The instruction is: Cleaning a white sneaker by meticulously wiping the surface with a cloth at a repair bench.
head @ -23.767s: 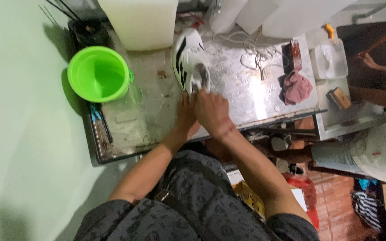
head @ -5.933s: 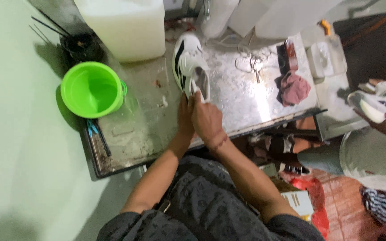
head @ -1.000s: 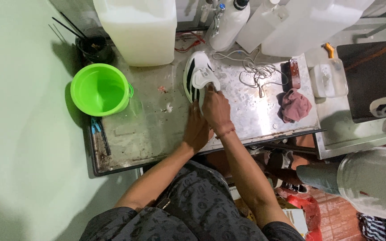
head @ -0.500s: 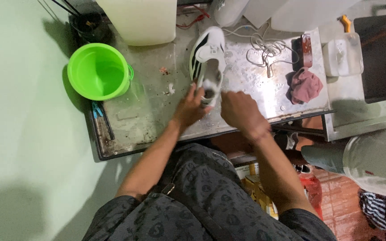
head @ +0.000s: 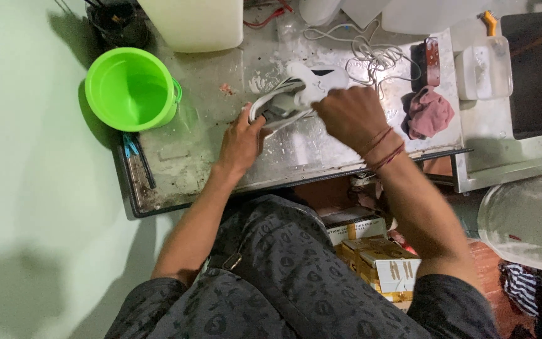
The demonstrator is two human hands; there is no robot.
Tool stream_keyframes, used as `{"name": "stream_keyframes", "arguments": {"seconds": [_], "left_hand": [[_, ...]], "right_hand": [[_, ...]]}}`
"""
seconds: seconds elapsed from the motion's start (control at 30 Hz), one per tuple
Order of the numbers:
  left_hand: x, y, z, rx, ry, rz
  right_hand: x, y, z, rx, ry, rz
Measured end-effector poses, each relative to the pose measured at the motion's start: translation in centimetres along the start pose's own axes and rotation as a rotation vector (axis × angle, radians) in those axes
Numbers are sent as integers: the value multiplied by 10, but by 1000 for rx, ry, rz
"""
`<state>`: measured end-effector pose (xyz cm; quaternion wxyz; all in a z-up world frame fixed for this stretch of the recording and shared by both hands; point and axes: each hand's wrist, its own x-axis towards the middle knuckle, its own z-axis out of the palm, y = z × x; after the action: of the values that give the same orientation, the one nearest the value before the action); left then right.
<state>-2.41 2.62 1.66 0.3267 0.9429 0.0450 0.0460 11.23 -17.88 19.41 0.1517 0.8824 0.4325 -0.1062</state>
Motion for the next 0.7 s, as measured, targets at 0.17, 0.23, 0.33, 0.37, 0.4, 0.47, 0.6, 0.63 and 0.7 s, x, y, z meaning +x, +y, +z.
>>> {"name": "stream_keyframes", "arguments": {"seconds": [0.17, 0.23, 0.33, 0.37, 0.4, 0.47, 0.6, 0.63, 0.7], "left_hand": [[29, -16, -41, 147, -104, 51], [46, -31, -53, 156, -113, 73], [60, -26, -64, 338, -19, 129], [55, -8, -62, 301, 41, 52], [51, 10, -61, 263, 101, -25], [17, 60, -46, 36, 109, -90], [-26, 108, 17, -362, 164, -102], [-27, 103, 43, -362, 166, -109], [-29, 93, 96, 332, 255, 339]], "right_hand": [[-2, 49, -2, -148, 42, -85], [-3, 57, 16, -115, 26, -78], [-7, 47, 54, 187, -21, -26], [-8, 40, 70, 244, 44, -43], [-9, 33, 86, 301, 109, -60], [-25, 2, 72, 287, 155, -25], [-48, -22, 55, 303, 202, 83], [-45, -17, 58, 302, 199, 77], [-38, -9, 65, 271, 147, 98]]}}
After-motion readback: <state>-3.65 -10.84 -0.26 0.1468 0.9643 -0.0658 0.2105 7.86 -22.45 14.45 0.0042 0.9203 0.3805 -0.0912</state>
